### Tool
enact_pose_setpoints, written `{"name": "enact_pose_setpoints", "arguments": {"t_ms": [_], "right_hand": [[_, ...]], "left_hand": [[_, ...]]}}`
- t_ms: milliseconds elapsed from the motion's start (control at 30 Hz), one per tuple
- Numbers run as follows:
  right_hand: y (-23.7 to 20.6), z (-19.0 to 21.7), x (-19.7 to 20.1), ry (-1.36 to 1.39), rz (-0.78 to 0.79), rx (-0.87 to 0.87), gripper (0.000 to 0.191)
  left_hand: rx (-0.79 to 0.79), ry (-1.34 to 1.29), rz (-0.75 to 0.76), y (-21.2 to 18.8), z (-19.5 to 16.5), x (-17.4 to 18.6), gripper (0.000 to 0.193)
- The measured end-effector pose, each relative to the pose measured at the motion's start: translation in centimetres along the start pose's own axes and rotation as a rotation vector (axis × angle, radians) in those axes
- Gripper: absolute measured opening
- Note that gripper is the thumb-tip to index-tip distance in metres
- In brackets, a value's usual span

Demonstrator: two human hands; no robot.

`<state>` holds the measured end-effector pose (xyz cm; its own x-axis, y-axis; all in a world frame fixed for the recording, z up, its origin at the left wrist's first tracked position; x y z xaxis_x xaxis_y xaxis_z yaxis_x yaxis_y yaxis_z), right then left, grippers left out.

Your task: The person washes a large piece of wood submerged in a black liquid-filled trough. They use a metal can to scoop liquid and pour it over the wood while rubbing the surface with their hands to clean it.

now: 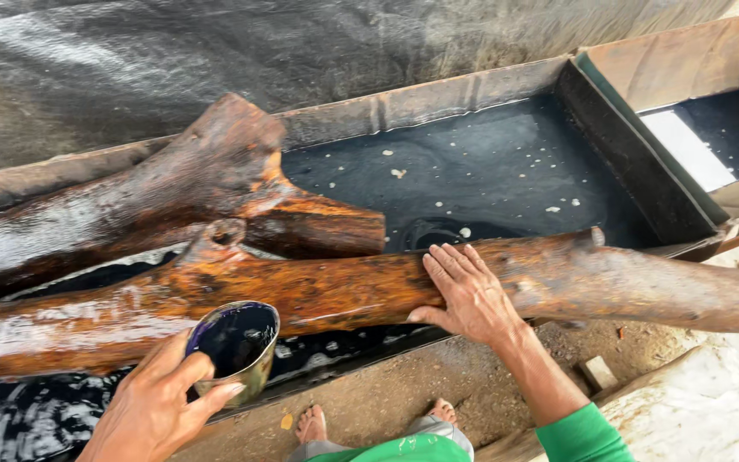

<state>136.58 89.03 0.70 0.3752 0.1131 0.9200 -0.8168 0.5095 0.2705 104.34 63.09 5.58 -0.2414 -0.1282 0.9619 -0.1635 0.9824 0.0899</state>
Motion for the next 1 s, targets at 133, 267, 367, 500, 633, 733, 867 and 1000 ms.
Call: {"name": "enact_pose_setpoints", "arguments": {"t_ms": [133, 267, 367, 500, 633, 733, 867, 1000], "right_hand": [[-1.8, -2.5, 2.0, -0.003, 0.025, 0.043, 0.106], [-1.1, -3.6, 2.0, 0.047, 0.090, 0.088, 0.116], [0.1, -3.7, 1.2, 0.086, 0.147, 0.092, 0.120], [0.6, -3.8, 0.9, 0.106, 0.184, 0.086, 0.122], [0.6, -3.8, 0.5, 0.077, 0.236, 0.076, 0.120], [0.8, -3.9, 0.2, 0.071, 0.249, 0.043, 0.124], [0.8, -4.0, 0.1, 0.064, 0.225, 0.050, 0.123], [0.6, -4.0, 0.4, 0.089, 0.192, 0.047, 0.122]], "left_hand": [[0.138, -0.020, 0.259, 3.2, -7.0, -0.6, 0.041], [0.043, -0.073, 0.123, 5.9, -13.2, -0.9, 0.035], [0.073, -0.082, 0.140, 7.5, -16.2, -1.9, 0.036], [0.162, 0.025, 0.268, 8.7, -18.0, -2.9, 0.041], [0.111, 0.070, 0.239, 9.1, -19.0, -3.5, 0.044], [0.044, 0.099, 0.183, 9.2, -19.4, -4.1, 0.046], [-0.006, 0.145, 0.148, 8.9, -19.8, -4.8, 0.050], [0.010, 0.127, 0.176, 9.2, -20.3, -5.2, 0.050]]}}
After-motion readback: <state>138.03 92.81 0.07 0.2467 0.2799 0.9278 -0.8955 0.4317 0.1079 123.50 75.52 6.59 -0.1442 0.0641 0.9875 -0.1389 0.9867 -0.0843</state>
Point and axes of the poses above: each hand's wrist, its own y-axis towards the middle knuckle, its own x-axis out of the back of the hand, z = x × y, the point moved 4 cm from there along y, towards the middle knuckle, and after that the axes turned 11 degrees about y, right-handed, at the moved point
